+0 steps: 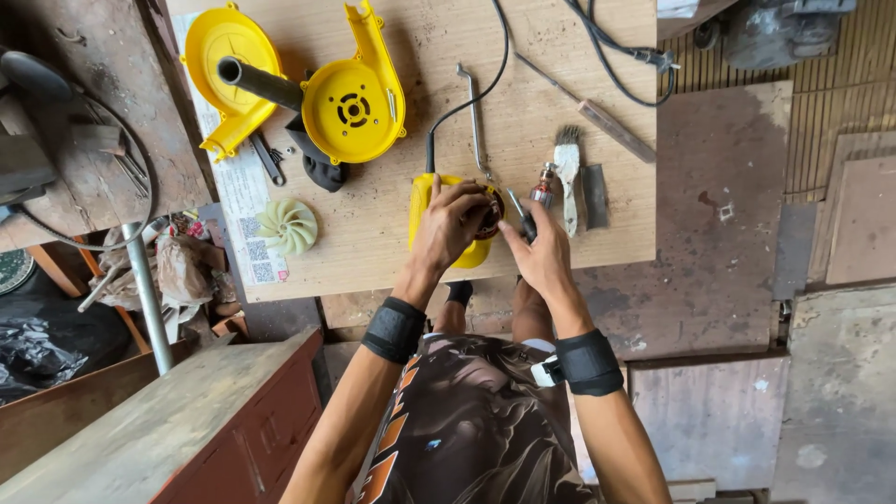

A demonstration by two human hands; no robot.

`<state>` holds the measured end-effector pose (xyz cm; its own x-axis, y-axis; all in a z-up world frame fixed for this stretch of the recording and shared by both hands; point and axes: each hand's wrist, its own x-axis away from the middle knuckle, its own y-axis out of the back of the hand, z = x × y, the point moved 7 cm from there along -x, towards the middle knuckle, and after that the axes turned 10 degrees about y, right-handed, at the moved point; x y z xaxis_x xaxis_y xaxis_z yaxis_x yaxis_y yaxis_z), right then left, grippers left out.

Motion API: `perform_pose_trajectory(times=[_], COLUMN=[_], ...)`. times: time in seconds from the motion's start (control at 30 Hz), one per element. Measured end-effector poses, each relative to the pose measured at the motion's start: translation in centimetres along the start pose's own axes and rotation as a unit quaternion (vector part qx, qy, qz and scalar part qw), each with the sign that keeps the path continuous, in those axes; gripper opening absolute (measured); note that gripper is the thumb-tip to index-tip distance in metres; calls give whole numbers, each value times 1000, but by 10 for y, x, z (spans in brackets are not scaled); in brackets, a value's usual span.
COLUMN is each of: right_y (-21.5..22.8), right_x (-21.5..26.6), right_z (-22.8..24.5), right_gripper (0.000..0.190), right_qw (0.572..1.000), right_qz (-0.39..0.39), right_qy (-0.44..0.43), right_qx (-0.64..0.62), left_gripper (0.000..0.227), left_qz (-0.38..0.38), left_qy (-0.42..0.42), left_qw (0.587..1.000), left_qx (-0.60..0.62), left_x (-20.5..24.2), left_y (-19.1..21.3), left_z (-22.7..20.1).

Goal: The person disassembles a yellow electric blower on a workbench, pulling the motor armature out of the housing and setting it beside the tool. They then use a screwdriver to work on the blower housing and handle components at the open motor cavity.

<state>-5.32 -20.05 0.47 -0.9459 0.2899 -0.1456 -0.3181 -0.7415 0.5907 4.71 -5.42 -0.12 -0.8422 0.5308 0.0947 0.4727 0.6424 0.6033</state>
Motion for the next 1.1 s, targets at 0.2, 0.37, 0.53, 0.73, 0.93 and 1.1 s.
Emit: perform_pose_trajectory(times=[0.2, 0.37, 0.53, 0.73, 0.93, 1.1], right_y=[-15, -16, -8, -14, -13, -19], right_x=[-11, -20, -39, -37, -35, -42], right_z=[-12, -28, -21, -26, -29, -39], right_gripper=[40, 37, 35, 29, 23, 26], right_qw=[992, 988, 988, 981, 983, 974], right_qz=[59, 107, 130, 161, 128, 194], right_qy=[-54, -64, -14, -20, 85, 74], right_qx=[-99, -93, -88, -108, -99, -91], left_gripper=[26, 28, 27, 20, 17, 20], left_qz=[-69, -83, -108, -125, -162, -196], left_qy=[-6, 25, 51, 75, 35, 82], left_qw=[997, 996, 992, 986, 985, 975], left_qx=[-22, 8, 45, 82, -44, -65], left_x=[14, 20, 19, 22, 29, 37], left_y=[6, -2, -3, -4, -2, -6], left_z=[-16, -8, -8, -7, -27, -38])
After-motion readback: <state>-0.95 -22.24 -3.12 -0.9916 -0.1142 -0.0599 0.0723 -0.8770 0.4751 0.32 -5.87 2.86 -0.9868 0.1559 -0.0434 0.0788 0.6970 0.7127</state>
